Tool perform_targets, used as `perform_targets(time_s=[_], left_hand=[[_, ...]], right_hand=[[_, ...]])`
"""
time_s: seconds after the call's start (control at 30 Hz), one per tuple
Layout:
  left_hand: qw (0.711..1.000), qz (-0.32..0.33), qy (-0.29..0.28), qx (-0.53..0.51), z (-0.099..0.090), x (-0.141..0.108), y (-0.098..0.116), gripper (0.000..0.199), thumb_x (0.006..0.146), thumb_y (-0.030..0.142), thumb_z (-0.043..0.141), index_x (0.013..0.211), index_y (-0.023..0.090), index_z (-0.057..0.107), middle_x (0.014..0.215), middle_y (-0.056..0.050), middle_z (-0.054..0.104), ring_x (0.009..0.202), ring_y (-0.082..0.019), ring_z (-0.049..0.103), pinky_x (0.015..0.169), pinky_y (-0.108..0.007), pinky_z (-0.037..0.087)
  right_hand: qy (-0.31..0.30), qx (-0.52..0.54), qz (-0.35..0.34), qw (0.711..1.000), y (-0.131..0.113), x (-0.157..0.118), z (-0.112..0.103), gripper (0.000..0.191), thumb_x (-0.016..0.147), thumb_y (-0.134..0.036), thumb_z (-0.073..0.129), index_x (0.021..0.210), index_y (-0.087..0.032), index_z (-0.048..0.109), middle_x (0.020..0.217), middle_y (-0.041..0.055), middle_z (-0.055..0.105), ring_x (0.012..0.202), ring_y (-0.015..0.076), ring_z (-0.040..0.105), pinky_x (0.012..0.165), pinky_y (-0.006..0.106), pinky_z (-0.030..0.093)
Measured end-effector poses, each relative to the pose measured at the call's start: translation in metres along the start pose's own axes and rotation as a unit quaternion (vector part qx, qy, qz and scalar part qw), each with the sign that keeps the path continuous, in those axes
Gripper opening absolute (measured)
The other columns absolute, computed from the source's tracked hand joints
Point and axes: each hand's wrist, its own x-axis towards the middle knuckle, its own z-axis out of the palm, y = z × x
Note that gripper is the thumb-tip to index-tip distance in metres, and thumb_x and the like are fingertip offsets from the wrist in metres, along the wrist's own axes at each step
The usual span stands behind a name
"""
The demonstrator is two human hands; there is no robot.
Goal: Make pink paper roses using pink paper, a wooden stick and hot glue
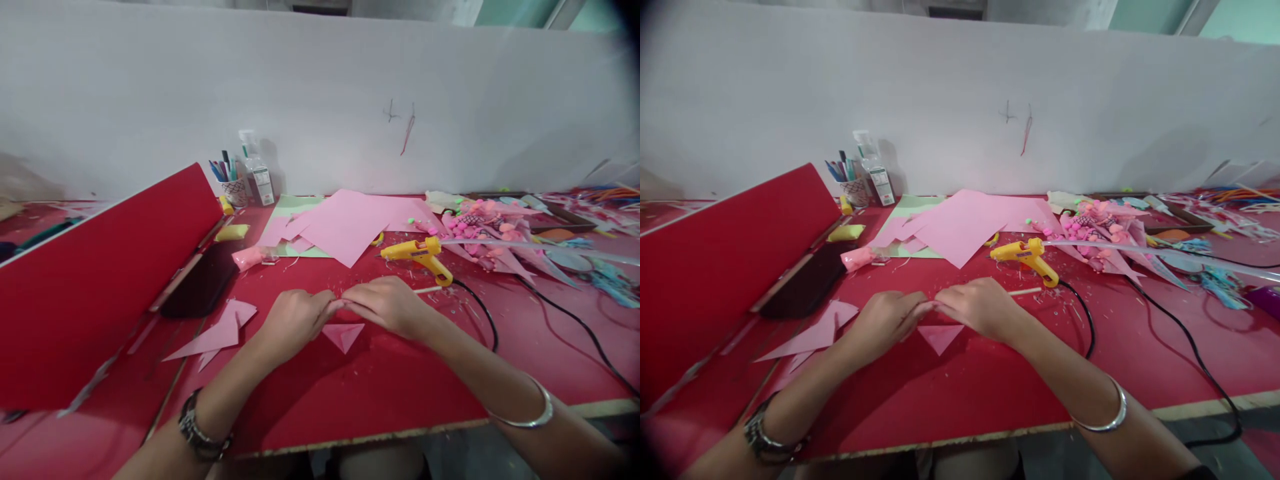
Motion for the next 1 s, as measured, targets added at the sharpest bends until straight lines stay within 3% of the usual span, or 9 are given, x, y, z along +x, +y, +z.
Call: perform_targets(time_s=[0.07, 0.13, 0.23, 0.37, 0.5, 0.67, 0.8, 1.0], left_hand=[[0.988, -0.071, -0.066, -0.121, -0.004, 0.001, 0.003, 0.047, 0.09, 0.037, 0.02, 0.054, 0.015, 0.04, 0.038, 0.004, 0.045, 0.035, -0.006, 0.039, 0.042, -0.018, 0.026], [0.967, -0.101, -0.109, -0.205, -0.007, 0.001, 0.005, 0.047, 0.091, 0.035, 0.018, 0.053, 0.015, 0.037, 0.037, 0.005, 0.043, 0.036, -0.005, 0.042, 0.045, -0.016, 0.031], [0.974, -0.091, -0.103, -0.18, -0.007, 0.002, 0.004, 0.045, 0.09, 0.036, 0.022, 0.054, 0.016, 0.038, 0.04, 0.005, 0.045, 0.038, -0.006, 0.042, 0.045, -0.017, 0.03], [0.997, -0.022, -0.075, -0.001, 0.001, 0.001, -0.002, 0.045, 0.089, 0.039, 0.023, 0.059, 0.015, 0.046, 0.047, 0.0, 0.049, 0.04, -0.01, 0.042, 0.042, -0.021, 0.023], [0.99, 0.073, -0.027, 0.119, 0.007, -0.001, -0.004, 0.05, 0.09, 0.04, 0.015, 0.063, 0.015, 0.048, 0.044, 0.0, 0.047, 0.04, -0.011, 0.042, 0.041, -0.023, 0.02], [0.974, 0.169, 0.024, 0.146, 0.008, -0.002, -0.001, 0.041, 0.09, 0.035, 0.024, 0.062, 0.015, 0.045, 0.042, 0.002, 0.046, 0.038, -0.01, 0.037, 0.043, -0.024, 0.02], [0.97, 0.185, 0.057, 0.147, 0.006, -0.002, -0.001, 0.037, 0.089, 0.033, 0.031, 0.058, 0.016, 0.043, 0.041, 0.004, 0.046, 0.037, -0.009, 0.034, 0.044, -0.025, 0.02], [0.967, 0.203, 0.056, 0.146, 0.001, -0.002, -0.001, 0.037, 0.09, 0.03, 0.03, 0.058, 0.016, 0.042, 0.042, 0.005, 0.046, 0.038, -0.008, 0.033, 0.049, -0.026, 0.022]], right_hand=[[0.057, -0.119, -0.047, 0.99, -0.001, 0.001, 0.003, 0.027, 0.089, -0.022, 0.031, 0.089, -0.014, 0.057, 0.066, 0.0021, 0.06, 0.057, 0.0108, 0.049, 0.053, 0.026, 0.025], [0.085, -0.19, -0.083, 0.975, -0.001, 0.0, 0.006, 0.025, 0.088, -0.015, 0.031, 0.092, -0.013, 0.056, 0.062, 0.0014, 0.058, 0.055, 0.0112, 0.048, 0.053, 0.027, 0.024], [0.073, -0.202, -0.077, 0.974, -0.002, -0.001, 0.008, 0.024, 0.087, -0.013, 0.032, 0.087, -0.014, 0.056, 0.061, 0.0011, 0.058, 0.053, 0.0112, 0.048, 0.051, 0.027, 0.024], [-0.005, -0.083, -0.019, 0.996, -0.002, -0.002, 0.006, 0.022, 0.088, -0.022, 0.034, 0.085, -0.018, 0.055, 0.072, 0.0006, 0.063, 0.057, 0.0103, 0.051, 0.05, 0.024, 0.023], [-0.076, 0.043, 0.024, 0.996, -0.001, -0.002, -0.002, 0.029, 0.089, -0.03, 0.032, 0.079, -0.017, 0.056, 0.071, 0.0008, 0.063, 0.059, 0.0098, 0.052, 0.052, 0.022, 0.024], [-0.136, 0.185, 0.018, 0.973, 0.001, -0.004, -0.011, 0.028, 0.088, -0.026, 0.034, 0.08, -0.015, 0.057, 0.067, 0.0009, 0.06, 0.06, 0.0085, 0.049, 0.056, 0.02, 0.028], [-0.142, 0.248, 0.026, 0.958, 0.002, -0.004, -0.013, 0.026, 0.087, -0.025, 0.036, 0.08, -0.014, 0.058, 0.063, -0.0008, 0.055, 0.058, 0.0075, 0.046, 0.057, 0.019, 0.029], [-0.143, 0.307, 0.04, 0.94, 0.002, -0.003, -0.012, 0.027, 0.086, -0.026, 0.038, 0.077, -0.012, 0.058, 0.06, -0.0026, 0.049, 0.055, 0.0066, 0.042, 0.054, 0.019, 0.029]])
